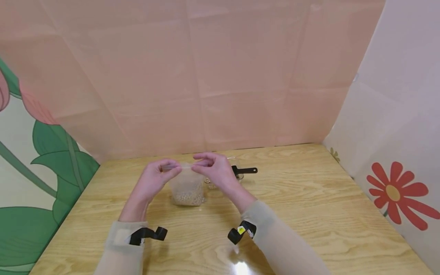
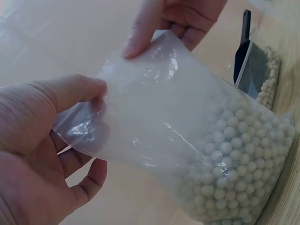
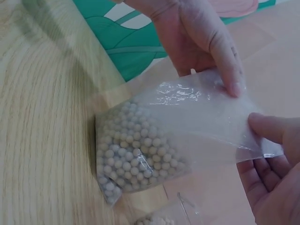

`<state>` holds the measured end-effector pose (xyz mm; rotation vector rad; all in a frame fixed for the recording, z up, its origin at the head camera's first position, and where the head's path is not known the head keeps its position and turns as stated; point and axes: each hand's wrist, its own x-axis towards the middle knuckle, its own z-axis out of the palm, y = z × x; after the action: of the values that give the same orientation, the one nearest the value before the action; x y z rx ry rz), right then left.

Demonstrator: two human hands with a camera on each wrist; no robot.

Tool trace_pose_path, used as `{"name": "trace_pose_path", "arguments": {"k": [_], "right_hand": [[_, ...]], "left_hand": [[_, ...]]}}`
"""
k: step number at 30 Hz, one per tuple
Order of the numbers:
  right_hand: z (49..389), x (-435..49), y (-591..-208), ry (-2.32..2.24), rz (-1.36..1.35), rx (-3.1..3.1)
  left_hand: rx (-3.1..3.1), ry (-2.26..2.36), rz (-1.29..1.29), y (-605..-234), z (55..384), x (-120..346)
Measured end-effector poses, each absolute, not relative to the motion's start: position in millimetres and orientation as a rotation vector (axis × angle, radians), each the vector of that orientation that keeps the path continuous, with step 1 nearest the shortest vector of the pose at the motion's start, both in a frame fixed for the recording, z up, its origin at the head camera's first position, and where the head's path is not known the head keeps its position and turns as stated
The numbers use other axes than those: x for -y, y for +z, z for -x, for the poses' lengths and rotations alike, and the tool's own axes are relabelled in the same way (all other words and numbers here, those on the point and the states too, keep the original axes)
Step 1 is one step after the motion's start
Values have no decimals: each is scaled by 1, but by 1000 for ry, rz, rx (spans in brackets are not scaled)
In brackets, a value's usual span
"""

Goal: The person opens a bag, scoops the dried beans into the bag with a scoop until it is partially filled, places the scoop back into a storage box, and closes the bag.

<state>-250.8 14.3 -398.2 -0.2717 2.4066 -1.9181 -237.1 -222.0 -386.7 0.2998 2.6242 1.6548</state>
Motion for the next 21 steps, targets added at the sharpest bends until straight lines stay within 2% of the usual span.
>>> {"name": "trace_pose_path", "arguments": {"k": [21], "right_hand": [[248,-35,-395,-1870,295,-2475]], "left_hand": [[-2634,1671,-318,-388,235,221]]}}
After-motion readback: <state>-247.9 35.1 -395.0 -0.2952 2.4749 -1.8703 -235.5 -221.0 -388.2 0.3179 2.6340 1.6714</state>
